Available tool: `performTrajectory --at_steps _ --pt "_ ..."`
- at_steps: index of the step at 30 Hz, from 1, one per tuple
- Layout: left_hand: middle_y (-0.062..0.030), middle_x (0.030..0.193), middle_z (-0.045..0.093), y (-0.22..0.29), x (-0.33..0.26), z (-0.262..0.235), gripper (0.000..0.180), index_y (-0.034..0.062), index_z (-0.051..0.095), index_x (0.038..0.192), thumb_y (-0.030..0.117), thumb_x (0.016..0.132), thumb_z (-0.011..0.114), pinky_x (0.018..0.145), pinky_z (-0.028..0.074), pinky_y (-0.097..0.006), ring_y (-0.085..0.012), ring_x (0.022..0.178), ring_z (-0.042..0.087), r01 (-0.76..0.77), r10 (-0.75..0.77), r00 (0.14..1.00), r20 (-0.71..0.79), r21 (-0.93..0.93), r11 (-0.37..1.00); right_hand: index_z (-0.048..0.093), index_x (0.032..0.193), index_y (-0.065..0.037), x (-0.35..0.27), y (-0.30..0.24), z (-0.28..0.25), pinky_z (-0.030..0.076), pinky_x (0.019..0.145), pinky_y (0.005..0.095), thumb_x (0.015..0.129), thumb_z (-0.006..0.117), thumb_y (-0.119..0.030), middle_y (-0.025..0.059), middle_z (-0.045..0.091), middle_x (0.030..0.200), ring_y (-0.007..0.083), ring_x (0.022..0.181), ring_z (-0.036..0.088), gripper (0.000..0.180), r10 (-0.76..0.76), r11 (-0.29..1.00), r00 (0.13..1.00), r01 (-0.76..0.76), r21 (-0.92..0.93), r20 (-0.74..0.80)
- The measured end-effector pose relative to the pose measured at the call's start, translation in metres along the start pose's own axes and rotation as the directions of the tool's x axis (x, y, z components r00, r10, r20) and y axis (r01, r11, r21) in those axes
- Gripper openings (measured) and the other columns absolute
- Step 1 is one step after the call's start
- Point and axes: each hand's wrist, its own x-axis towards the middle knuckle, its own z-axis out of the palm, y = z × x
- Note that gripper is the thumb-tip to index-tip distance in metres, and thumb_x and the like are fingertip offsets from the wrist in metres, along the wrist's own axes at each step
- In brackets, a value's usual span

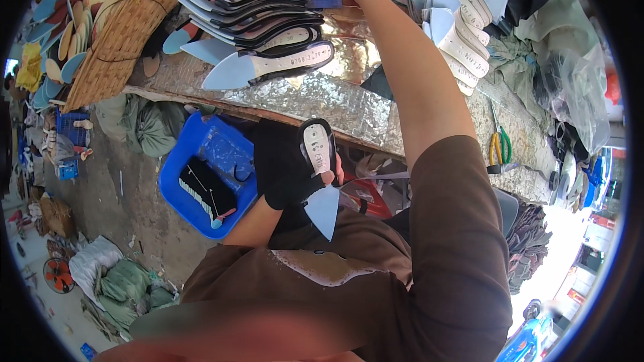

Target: The recorder is applying heels to shoe soles and trimming excess material using scissors.

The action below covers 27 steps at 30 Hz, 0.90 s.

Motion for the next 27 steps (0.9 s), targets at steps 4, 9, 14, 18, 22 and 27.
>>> performTrajectory --at_steps 4,9,14,18,22,27 --pt "-0.0022 0.087 0.058 -0.006 0.001 0.0 0.017 0.0037 0.06 0.105 0.015 0.093 0.064 0.074 0.046 -0.029 -0.0122 0.082 0.054 0.0 -0.012 0.997 0.078 0.145 0.989 0.066 0.106 0.008 0.004 -0.008 -0.004 0.055 0.065 0.0417 0.076 0.073 -0.056 0.0183 0.07 0.088 0.0271 0.071 0.068 0.071 0.064 0.997 0.99 -0.069 0.037 0.122" --pt "-0.0029 0.086 0.058 -0.013 0.003 0.006 0.016 0.0024 0.06 0.102 0.014 0.092 0.065 0.072 0.046 -0.029 -0.012 0.081 0.054 -0.013 0.004 0.999 0.044 0.214 0.977 0.07 0.1 0.005 -0.019 -0.028 0.015 0.056 0.072 0.0398 0.068 0.081 -0.041 0.0184 0.072 0.094 0.0305 0.083 0.071 0.057 -0.155 0.957 0.988 0.146 -0.249 -0.018" --pt "-0.0027 0.084 0.056 -0.023 0.004 0.013 0.016 0.0013 0.06 0.098 0.015 0.091 0.065 0.07 0.046 -0.029 -0.0124 0.079 0.053 -0.015 0.011 1.0 0.019 0.239 0.971 0.07 0.104 0.003 -0.013 -0.025 0.011 0.056 0.081 0.039 0.064 0.084 -0.028 0.0179 0.072 0.101 0.0311 0.095 0.071 0.053 -0.044 0.984 0.999 0.044 -0.173 0.004" --pt "-0.005 0.085 0.06 -0.036 -0.002 0.005 0.02 0.0014 0.061 0.1 0.019 0.092 0.066 0.072 0.048 -0.03 -0.013 0.08 0.056 0.022 -0.013 1.0 -0.027 0.326 0.945 0.069 0.105 0.003 -0.021 -0.039 0.011 0.056 0.079 0.0383 0.067 0.081 -0.009 0.017 0.071 0.102 0.0286 0.091 0.07 0.041 0.041 0.979 0.988 -0.07 0.192 0.15" --pt "-0.0058 0.085 0.061 -0.045 0.006 0.005 0.021 0.0013 0.062 0.1 0.02 0.091 0.067 0.072 0.048 -0.031 -0.0135 0.079 0.057 -0.036 0.043 0.999 -0.015 0.293 0.955 0.064 0.109 0.004 0.003 -0.026 0.015 0.056 0.074 0.0371 0.072 0.075 -0.001 0.0145 0.069 0.101 0.026 0.085 0.069 0.039 0.038 0.914 0.998 -0.057 0.402 0.054" --pt "-0.0039 0.081 0.058 -0.024 0.008 0.015 0.021 0.0018 0.06 0.1 0.019 0.092 0.067 0.07 0.048 -0.03 -0.0123 0.078 0.055 0.0 0.006 1.0 -0.02 0.318 0.948 0.045 0.125 0.006 -0.004 -0.027 -0.011 0.056 0.08 0.0375 0.076 0.074 0.004 0.0187 0.065 0.108 0.0248 0.093 0.067 0.057 -0.189 0.863 0.944 0.291 0.412 -0.271"
